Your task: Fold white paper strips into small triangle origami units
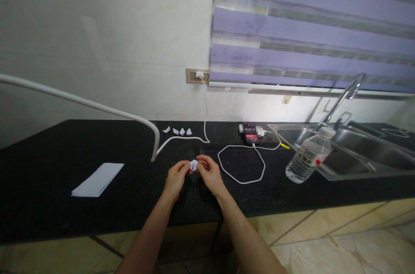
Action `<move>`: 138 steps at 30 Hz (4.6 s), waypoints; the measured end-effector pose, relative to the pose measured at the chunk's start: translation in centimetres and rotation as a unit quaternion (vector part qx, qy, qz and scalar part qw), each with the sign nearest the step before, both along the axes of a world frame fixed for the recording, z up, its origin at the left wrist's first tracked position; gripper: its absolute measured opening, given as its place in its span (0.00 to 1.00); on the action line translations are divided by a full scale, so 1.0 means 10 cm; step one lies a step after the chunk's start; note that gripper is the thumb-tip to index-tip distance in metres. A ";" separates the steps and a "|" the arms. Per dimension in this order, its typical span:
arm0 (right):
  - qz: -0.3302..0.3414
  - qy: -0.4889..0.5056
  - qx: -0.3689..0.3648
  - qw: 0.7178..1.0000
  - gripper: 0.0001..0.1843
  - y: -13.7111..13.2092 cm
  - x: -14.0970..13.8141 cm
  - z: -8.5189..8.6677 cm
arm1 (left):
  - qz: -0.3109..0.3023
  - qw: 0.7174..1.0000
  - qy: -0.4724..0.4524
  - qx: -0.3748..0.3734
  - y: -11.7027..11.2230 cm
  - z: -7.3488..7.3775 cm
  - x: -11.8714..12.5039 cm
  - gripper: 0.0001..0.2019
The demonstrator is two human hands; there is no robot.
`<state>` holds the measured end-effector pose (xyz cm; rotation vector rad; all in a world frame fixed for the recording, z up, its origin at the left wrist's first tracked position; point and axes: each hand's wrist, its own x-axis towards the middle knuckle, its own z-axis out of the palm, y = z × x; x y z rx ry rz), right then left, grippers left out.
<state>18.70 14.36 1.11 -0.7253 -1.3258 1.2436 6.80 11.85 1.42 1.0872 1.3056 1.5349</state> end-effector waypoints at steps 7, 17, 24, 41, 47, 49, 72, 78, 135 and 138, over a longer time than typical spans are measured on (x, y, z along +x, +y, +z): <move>0.029 0.015 -0.015 0.999 0.13 0.01 0.02 0.03 | -0.042 0.998 -0.033 -0.013 -0.02 0.04 0.01 0.12; 0.031 0.010 -0.035 0.999 0.11 -0.02 0.02 0.08 | -0.050 0.998 -0.039 -0.010 -0.02 0.06 0.01 0.11; 0.028 0.013 -0.041 0.999 0.11 0.00 0.02 0.05 | -0.065 0.996 -0.066 -0.008 -0.03 0.09 0.01 0.11; 0.020 0.016 -0.043 0.999 0.08 0.00 0.03 0.05 | -0.041 0.992 -0.116 -0.019 -0.04 0.12 0.04 0.10; 0.023 0.011 -0.049 0.999 0.08 -0.01 0.03 0.07 | -0.048 0.995 -0.086 -0.012 -0.03 0.09 0.02 0.10; 0.022 0.014 -0.049 0.998 0.08 -0.01 0.03 0.06 | -0.056 0.993 -0.103 -0.019 -0.03 0.08 0.01 0.09; 0.036 0.023 -0.062 0.997 0.08 0.01 0.04 0.05 | -0.107 0.971 -0.209 -0.052 -0.05 0.10 -0.01 0.08; 0.040 0.007 -0.060 0.997 0.07 -0.03 0.05 0.10 | -0.095 0.973 -0.203 -0.055 -0.05 0.11 -0.01 0.08; -0.041 -0.139 0.068 0.987 0.08 -0.04 0.06 0.04 | 0.050 0.981 0.177 0.054 -0.10 0.12 0.07 0.07; -0.035 -0.156 0.079 0.984 0.07 -0.04 0.05 0.02 | 0.045 0.973 0.210 0.083 -0.09 0.10 0.07 0.05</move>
